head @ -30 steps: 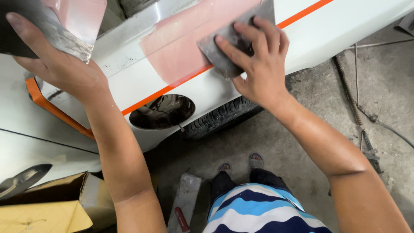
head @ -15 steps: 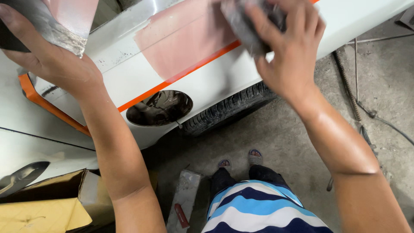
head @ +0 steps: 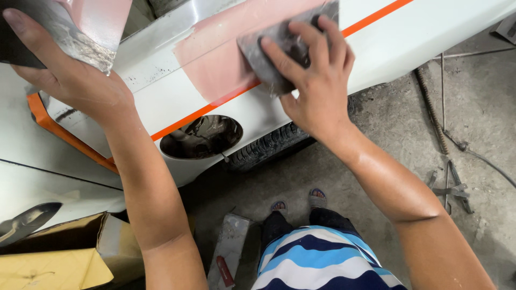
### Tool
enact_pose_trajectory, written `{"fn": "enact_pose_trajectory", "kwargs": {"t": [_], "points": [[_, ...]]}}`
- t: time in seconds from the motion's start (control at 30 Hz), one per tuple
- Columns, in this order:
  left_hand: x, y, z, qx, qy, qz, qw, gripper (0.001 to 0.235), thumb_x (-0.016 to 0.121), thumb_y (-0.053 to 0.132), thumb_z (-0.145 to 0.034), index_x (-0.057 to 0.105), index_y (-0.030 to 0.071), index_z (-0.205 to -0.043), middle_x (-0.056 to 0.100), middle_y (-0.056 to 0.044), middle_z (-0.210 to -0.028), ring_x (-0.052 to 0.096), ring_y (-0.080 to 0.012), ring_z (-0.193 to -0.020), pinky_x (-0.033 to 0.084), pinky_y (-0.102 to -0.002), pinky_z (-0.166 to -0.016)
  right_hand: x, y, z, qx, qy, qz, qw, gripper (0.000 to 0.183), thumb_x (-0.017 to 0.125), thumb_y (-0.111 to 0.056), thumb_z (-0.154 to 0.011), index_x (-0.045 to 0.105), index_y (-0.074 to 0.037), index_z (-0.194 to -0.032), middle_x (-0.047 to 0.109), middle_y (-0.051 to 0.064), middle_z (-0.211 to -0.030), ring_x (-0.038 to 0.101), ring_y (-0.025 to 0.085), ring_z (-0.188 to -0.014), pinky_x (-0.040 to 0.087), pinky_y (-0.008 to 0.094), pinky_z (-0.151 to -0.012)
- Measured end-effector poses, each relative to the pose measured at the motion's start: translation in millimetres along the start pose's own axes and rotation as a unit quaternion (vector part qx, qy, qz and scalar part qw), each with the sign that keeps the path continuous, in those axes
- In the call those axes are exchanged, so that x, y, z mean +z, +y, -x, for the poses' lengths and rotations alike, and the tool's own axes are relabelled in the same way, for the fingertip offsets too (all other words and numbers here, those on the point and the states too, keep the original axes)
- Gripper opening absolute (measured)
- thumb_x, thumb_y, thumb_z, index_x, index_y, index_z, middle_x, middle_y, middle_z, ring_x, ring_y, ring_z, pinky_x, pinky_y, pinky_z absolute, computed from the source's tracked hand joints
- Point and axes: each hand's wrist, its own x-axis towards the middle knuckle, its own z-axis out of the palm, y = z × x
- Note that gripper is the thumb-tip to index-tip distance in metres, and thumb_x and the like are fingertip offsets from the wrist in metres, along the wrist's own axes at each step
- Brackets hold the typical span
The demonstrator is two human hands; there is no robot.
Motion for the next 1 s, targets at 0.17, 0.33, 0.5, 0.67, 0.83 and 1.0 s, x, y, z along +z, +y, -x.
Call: {"fn": "enact_pose_trajectory", "kwargs": {"t": [0.17,0.33,0.5,0.67,0.83,1.0], "points": [[-4,-3,1,0.006,-0.018,0.012,1.0,0.076,0.071,0.044,-0.105,0.032,-0.003,-0.151,0.052,-0.027,-0.149,0.062,-0.0328,-0.136,0.051,-0.048,-0.113,12,-1,26,-0.038,-0.028,0.019,0.999,0.071,0.083,-0.015,-0.082,0.065,-0.036,-0.147,0.042,0.006,-0.156,0.029,0.039,-0.149,0.029,0.057,-0.119],[-6,-5,1,0.008,-0.021,0.008,1.0,0.077,0.071,0.043,-0.106,0.027,0.002,-0.154,0.048,-0.026,-0.153,0.061,-0.0339,-0.14,0.049,-0.05,-0.116,8,8,42,-0.051,-0.071,0.037,0.995,0.086,0.078,-0.011,-0.071,0.064,-0.039,-0.15,0.043,0.005,-0.155,0.032,0.038,-0.147,0.028,0.058,-0.117],[-7,-8,0,0.001,-0.028,0.035,0.999,0.079,0.071,0.04,-0.106,0.025,-0.003,-0.153,0.048,-0.031,-0.151,0.061,-0.0376,-0.137,0.05,-0.053,-0.113,-18,23,36,-0.046,-0.074,0.045,0.995,0.079,0.081,-0.014,-0.073,0.066,-0.036,-0.147,0.045,0.007,-0.151,0.033,0.037,-0.146,0.028,0.056,-0.116],[-13,-12,-2,-0.018,0.015,0.046,0.999,0.085,0.073,0.036,-0.106,0.011,0.002,-0.155,0.043,-0.034,-0.153,0.06,-0.042,-0.139,0.05,-0.054,-0.114,-50,75,-4,-0.064,0.001,0.022,0.998,0.059,0.083,-0.014,-0.089,0.067,-0.025,-0.145,0.049,0.009,-0.148,0.038,0.037,-0.142,0.03,0.051,-0.114],[-19,-10,-1,-0.014,0.019,0.008,1.0,0.083,0.072,0.035,-0.107,0.015,-0.003,-0.154,0.042,-0.034,-0.154,0.061,-0.0416,-0.14,0.052,-0.053,-0.113,-58,100,-34,-0.074,0.016,-0.006,0.997,0.053,0.075,-0.007,-0.092,0.068,-0.017,-0.143,0.06,0.009,-0.13,0.05,0.031,-0.128,0.033,0.048,-0.101],[-15,-8,-2,-0.004,0.017,-0.002,1.0,0.075,0.072,0.033,-0.106,0.025,-0.008,-0.148,0.047,-0.035,-0.149,0.063,-0.0422,-0.138,0.054,-0.053,-0.112,-56,105,-44,0.053,-0.093,-0.03,0.994,0.047,0.072,-0.012,-0.091,0.071,-0.022,-0.137,0.065,0.004,-0.116,0.056,0.026,-0.114,0.036,0.047,-0.096]]}}
